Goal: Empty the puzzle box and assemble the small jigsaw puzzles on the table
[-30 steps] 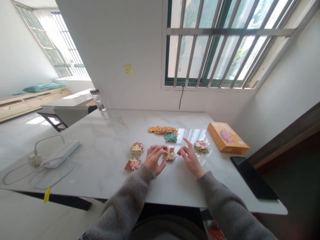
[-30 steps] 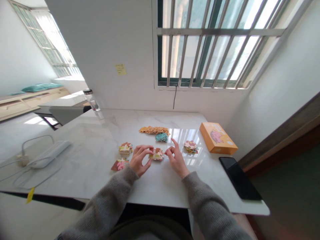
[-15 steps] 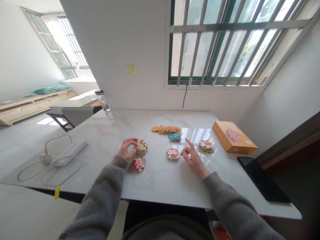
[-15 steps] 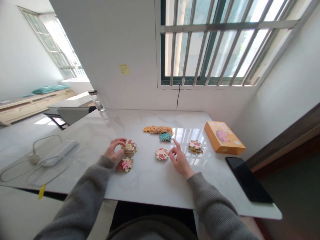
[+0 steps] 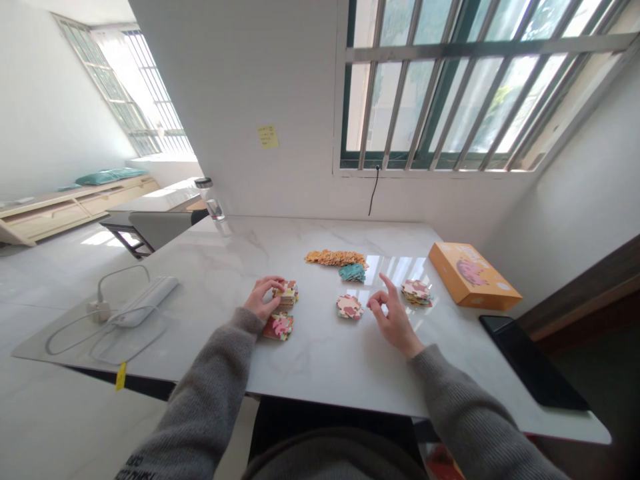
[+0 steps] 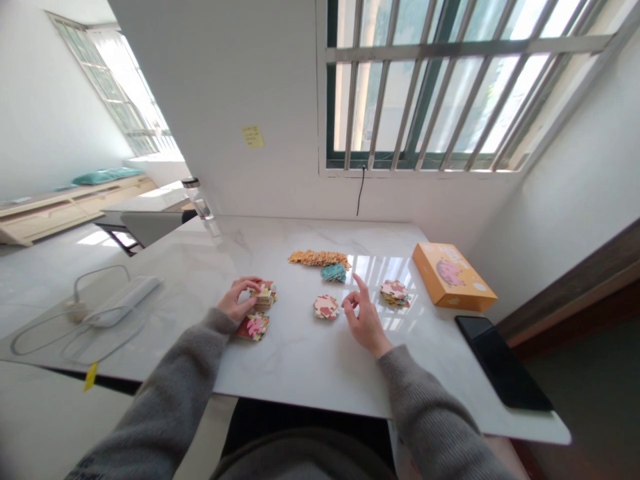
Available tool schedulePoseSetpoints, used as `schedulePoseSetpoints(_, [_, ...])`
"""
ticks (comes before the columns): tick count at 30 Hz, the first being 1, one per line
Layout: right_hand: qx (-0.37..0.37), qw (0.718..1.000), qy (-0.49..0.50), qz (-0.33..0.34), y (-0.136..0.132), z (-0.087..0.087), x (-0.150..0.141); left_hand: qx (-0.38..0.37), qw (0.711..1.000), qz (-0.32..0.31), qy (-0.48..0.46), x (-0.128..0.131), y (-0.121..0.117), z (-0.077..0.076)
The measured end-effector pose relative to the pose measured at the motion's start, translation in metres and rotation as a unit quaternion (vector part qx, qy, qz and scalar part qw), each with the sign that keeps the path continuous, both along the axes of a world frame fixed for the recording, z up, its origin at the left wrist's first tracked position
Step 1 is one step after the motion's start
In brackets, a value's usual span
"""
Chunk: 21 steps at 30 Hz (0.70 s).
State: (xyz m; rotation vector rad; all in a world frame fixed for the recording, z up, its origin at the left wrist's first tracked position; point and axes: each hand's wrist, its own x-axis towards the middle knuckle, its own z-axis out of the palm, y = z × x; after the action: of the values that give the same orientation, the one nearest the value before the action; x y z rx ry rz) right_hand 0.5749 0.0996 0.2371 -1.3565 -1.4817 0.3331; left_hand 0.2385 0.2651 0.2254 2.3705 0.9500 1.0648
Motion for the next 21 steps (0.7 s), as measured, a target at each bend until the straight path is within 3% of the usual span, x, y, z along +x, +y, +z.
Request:
schedulePoseSetpoints(12, [0.006, 1.000, -0.025, 0.017, 0.0000, 0.0019, -0.0005, -0.011, 1.000, -0.003, 0.027, -0.0034, 0.0054, -0.0072])
schedulePoseSetpoints(21, [-0.025, 0.977, -0.207, 0.031, 0.0037, -0.0077, -0.0072, -0.050, 0.998, 0.016, 0.021, -0.0049, 0.0033, -0.0042])
